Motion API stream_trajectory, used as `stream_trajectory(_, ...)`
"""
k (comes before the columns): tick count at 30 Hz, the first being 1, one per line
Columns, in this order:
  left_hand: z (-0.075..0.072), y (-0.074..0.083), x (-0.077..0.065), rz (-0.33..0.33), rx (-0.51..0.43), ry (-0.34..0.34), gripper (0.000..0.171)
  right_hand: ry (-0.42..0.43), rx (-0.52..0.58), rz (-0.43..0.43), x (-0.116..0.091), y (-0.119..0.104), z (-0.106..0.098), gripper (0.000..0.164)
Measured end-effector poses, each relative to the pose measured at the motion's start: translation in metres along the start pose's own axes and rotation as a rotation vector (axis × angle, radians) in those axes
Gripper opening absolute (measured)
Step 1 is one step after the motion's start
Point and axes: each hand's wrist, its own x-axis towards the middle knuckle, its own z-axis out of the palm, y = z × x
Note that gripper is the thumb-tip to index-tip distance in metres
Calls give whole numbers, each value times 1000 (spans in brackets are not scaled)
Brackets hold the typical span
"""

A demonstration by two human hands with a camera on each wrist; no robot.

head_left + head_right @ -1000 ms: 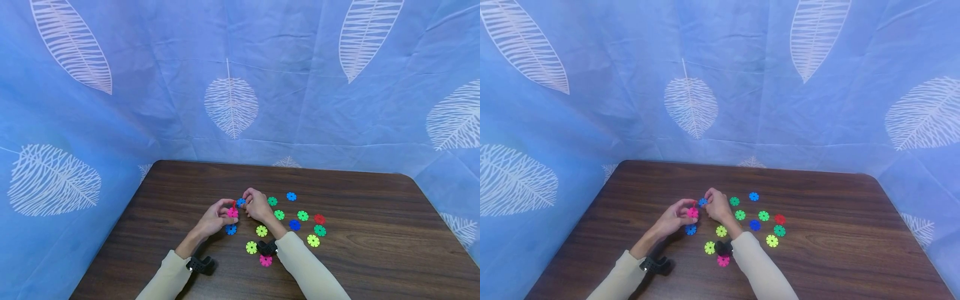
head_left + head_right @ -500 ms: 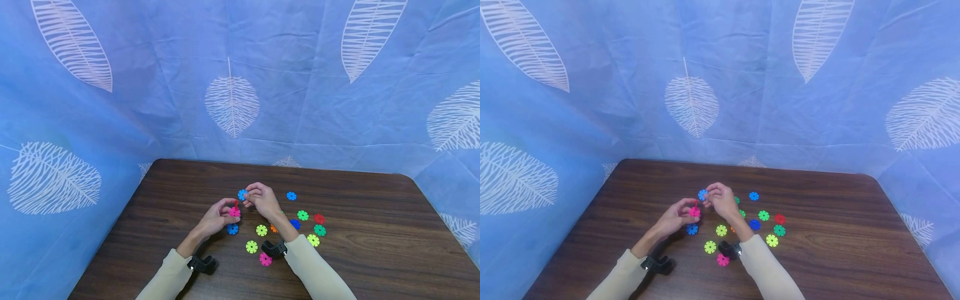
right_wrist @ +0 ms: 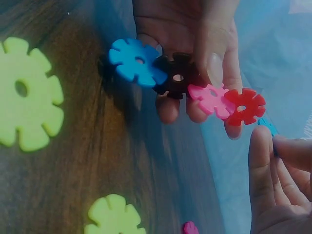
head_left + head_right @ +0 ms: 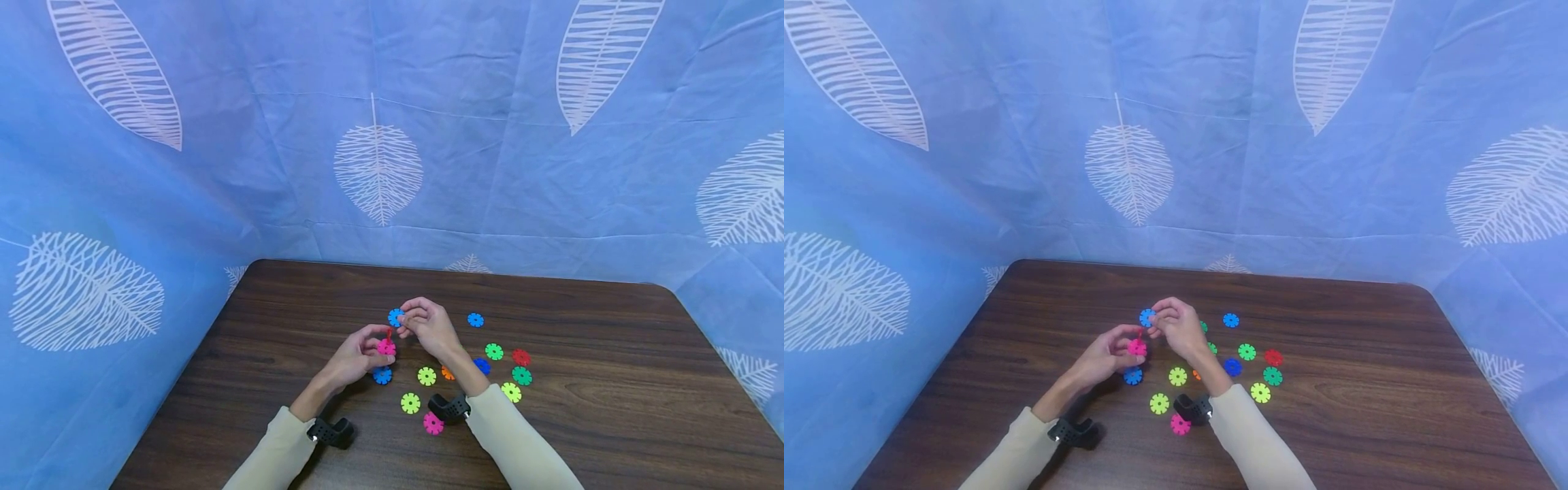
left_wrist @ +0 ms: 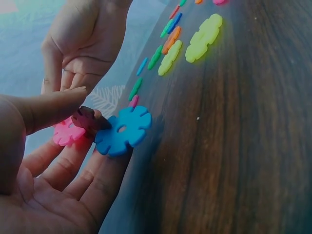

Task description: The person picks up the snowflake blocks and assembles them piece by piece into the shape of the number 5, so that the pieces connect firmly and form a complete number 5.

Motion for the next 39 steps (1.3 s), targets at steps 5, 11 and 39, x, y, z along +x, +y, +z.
stream_trajectory(5,1,-1,1,2,-11,-12,55,-18,-2,-5,0,0,-1,18)
stream_trajectory(11,2,-1,3,0,-22,-12,55,-61,-18,5,-5,-9,-2,19)
stream_trajectory(39,10,-11,7,67,55,76,37,-25,-94,-89,-25,-22,7,15)
